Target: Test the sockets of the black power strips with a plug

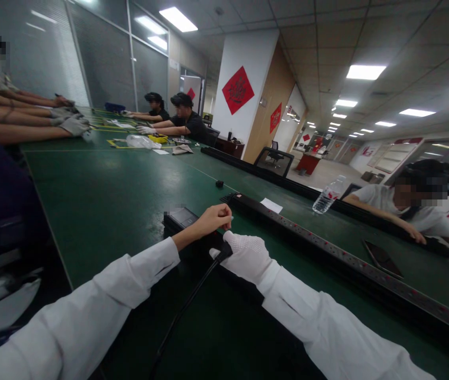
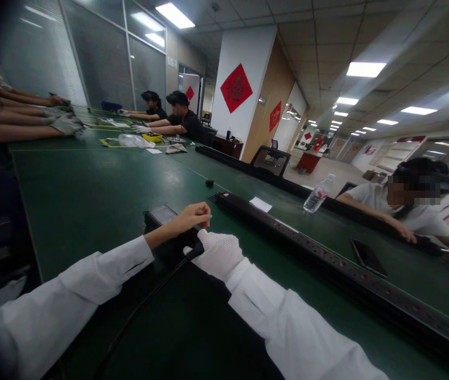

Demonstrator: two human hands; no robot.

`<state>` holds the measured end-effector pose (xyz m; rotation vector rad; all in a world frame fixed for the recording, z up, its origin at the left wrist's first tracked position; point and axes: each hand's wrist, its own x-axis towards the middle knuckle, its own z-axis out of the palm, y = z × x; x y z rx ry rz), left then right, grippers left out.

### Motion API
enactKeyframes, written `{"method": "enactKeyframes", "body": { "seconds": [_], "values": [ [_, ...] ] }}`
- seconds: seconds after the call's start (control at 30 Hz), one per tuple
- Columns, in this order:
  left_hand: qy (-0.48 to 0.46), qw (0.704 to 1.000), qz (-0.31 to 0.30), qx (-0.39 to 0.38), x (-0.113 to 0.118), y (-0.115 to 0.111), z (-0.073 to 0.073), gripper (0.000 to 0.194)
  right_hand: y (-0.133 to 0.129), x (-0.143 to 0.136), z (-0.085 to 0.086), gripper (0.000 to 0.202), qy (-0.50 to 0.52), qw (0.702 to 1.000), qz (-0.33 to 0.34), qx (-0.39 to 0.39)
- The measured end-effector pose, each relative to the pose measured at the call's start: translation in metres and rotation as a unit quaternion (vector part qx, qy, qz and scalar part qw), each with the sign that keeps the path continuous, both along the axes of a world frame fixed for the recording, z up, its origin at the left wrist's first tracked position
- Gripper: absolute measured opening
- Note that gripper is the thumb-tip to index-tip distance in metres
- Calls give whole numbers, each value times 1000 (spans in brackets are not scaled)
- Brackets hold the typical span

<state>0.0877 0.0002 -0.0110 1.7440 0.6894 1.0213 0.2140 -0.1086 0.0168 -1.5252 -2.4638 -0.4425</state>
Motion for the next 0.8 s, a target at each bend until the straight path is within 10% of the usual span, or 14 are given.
{"method": "enactKeyframes", "body": {
  "seconds": [0.8],
  "values": [
    [-59, 994, 5, -94, -2, 4, 2, 16, -3, -3, 6, 43, -6, 1000, -6, -1]
  ]
}}
